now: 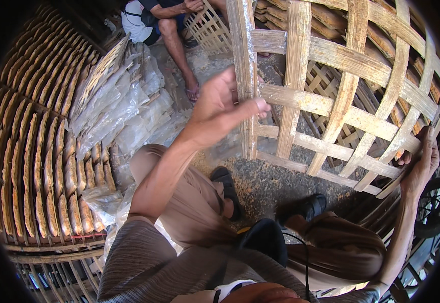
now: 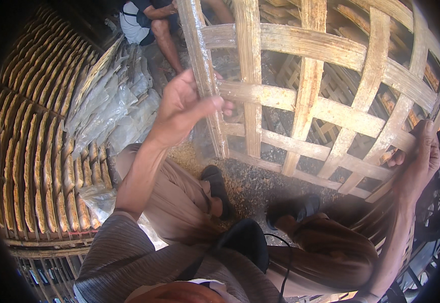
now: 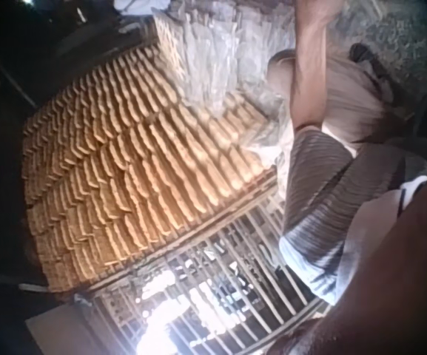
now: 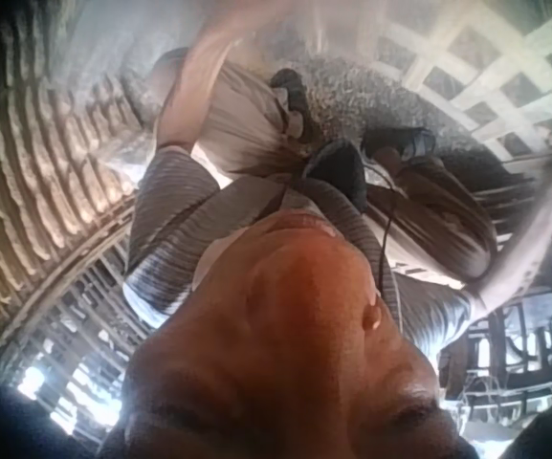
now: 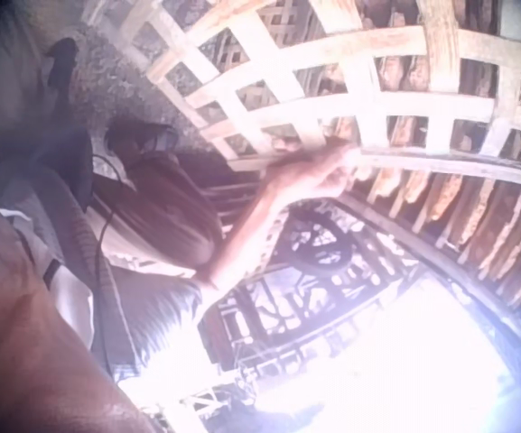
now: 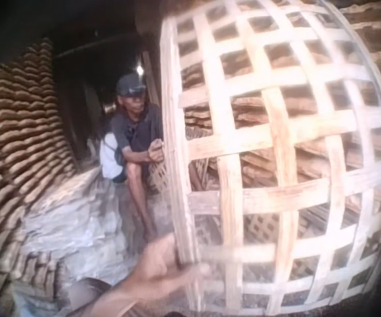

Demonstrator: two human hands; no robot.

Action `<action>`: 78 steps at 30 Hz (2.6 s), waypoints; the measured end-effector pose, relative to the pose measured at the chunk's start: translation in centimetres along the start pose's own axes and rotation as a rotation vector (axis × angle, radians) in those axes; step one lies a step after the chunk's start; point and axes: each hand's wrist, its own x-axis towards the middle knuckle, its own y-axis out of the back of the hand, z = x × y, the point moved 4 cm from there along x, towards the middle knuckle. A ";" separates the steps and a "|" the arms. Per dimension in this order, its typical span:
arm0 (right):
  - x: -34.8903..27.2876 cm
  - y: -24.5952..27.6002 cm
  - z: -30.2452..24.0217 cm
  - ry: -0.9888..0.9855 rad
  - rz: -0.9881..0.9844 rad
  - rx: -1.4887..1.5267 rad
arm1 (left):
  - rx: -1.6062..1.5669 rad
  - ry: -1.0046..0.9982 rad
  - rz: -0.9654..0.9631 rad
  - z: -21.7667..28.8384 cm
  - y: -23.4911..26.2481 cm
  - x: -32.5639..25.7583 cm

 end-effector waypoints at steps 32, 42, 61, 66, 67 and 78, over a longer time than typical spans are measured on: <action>0.6 1.1 0.7 0.069 -0.068 0.004 | -0.069 0.065 0.007 -0.7 -0.6 -0.6; 0.2 0.6 -0.1 0.080 -0.011 0.002 | 0.129 0.144 0.017 0.1 -0.5 -0.6; 0.0 0.5 0.4 0.055 -0.089 0.008 | 0.278 0.042 0.117 1.1 1.5 -0.2; 0.9 1.6 1.1 0.053 -0.081 0.027 | 0.059 0.237 -0.021 1.1 0.9 -0.3; 0.8 1.5 0.8 0.054 -0.064 0.023 | 0.062 0.223 -0.027 0.8 0.9 -0.3; -0.1 0.0 0.0 0.027 -0.027 -0.006 | 0.021 0.195 -0.029 -0.7 0.2 -0.7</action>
